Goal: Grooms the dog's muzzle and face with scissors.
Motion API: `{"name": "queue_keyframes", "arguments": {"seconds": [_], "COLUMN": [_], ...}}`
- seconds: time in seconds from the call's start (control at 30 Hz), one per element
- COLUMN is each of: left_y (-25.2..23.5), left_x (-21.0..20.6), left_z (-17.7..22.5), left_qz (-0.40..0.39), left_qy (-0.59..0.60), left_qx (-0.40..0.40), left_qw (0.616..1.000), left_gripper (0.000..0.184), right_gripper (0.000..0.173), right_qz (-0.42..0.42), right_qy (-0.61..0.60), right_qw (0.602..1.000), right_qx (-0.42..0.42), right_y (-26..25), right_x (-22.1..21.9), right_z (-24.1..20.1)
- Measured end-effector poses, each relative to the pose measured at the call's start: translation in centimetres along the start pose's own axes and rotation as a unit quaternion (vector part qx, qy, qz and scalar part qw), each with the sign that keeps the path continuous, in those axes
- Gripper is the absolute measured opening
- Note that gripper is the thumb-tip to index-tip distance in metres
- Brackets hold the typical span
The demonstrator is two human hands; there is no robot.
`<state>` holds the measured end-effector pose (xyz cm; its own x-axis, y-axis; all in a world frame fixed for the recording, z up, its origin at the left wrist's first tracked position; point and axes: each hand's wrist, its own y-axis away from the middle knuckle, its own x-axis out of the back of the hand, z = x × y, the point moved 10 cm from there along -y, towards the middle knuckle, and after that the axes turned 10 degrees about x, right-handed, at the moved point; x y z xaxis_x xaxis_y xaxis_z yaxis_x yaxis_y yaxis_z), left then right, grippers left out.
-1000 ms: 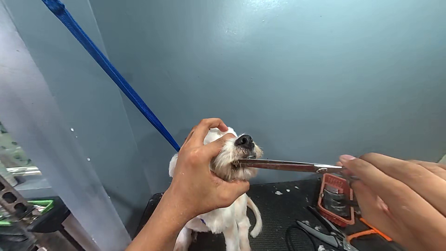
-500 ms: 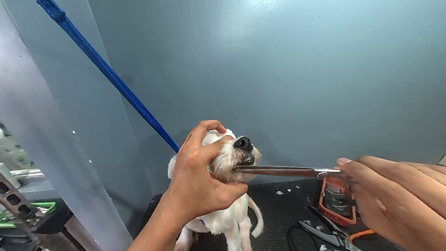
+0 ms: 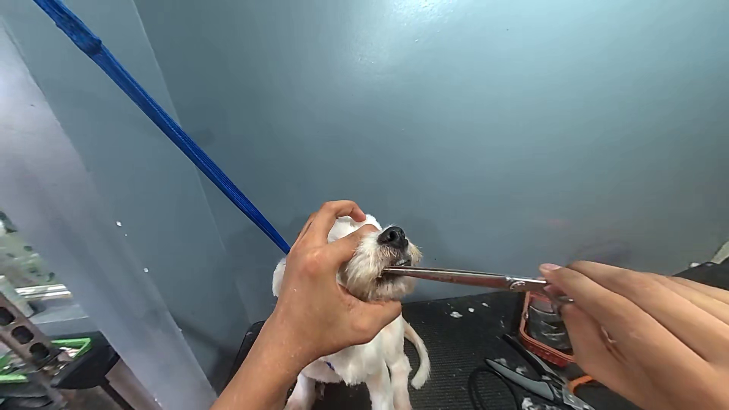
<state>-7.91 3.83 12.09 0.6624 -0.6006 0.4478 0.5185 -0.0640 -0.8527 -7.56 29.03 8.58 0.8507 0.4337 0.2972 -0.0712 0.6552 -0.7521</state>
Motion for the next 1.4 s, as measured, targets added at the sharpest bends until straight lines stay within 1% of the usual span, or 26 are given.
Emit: {"name": "queue_keyframes", "arguments": {"seconds": [0.17,0.53,0.63,0.73,0.87,0.97,1.13,1.2,1.33,1.4], "left_y": [-0.1,-0.1,-0.1,-0.1,-0.2,0.0,0.0,0.0,0.1,0.1], "left_x": [0.0,-0.2,-0.1,0.2,0.2,0.1,0.1,0.1,0.2,0.2], "left_z": [0.1,0.1,0.1,0.0,0.1,0.1,0.1,0.1,0.0,0.0], "left_qz": [0.002,-0.004,-0.006,-0.005,0.000,0.002,0.003,0.001,0.005,0.005], "left_qy": [0.005,-0.011,-0.009,0.000,0.002,-0.006,-0.004,-0.004,-0.006,-0.003], "left_qx": [-0.004,-0.003,-0.001,-0.003,-0.005,-0.001,-0.004,-0.003,-0.010,-0.008], "left_qw": [1.000,1.000,1.000,1.000,1.000,1.000,1.000,1.000,1.000,1.000], "left_gripper": [0.044,0.046,0.046,0.048,0.045,0.049,0.048,0.050,0.057,0.056], "right_gripper": [0.026,0.026,0.025,0.030,0.027,0.025,0.026,0.025,0.024,0.026], "right_qz": [-0.006,-0.017,0.004,-0.014,-0.010,0.002,-0.002,0.006,0.024,0.026], "right_qy": [-0.001,-0.005,-0.020,-0.041,-0.027,-0.026,-0.023,-0.019,-0.039,-0.046], "right_qw": [1.000,1.000,1.000,0.998,0.999,1.000,1.000,1.000,0.999,0.998], "right_qx": [-0.001,-0.001,-0.016,-0.035,-0.017,-0.015,-0.011,-0.007,-0.019,-0.037], "right_y": [0.1,0.2,0.6,1.0,1.3,1.2,0.9,1.0,1.6,1.9], "right_x": [0.1,-0.1,-0.2,-0.8,-1.5,-1.6,-1.3,-1.2,-1.0,-1.4], "right_z": [0.0,-0.1,0.1,-0.3,-1.3,-1.4,-1.5,-1.6,-1.3,-1.1]}}
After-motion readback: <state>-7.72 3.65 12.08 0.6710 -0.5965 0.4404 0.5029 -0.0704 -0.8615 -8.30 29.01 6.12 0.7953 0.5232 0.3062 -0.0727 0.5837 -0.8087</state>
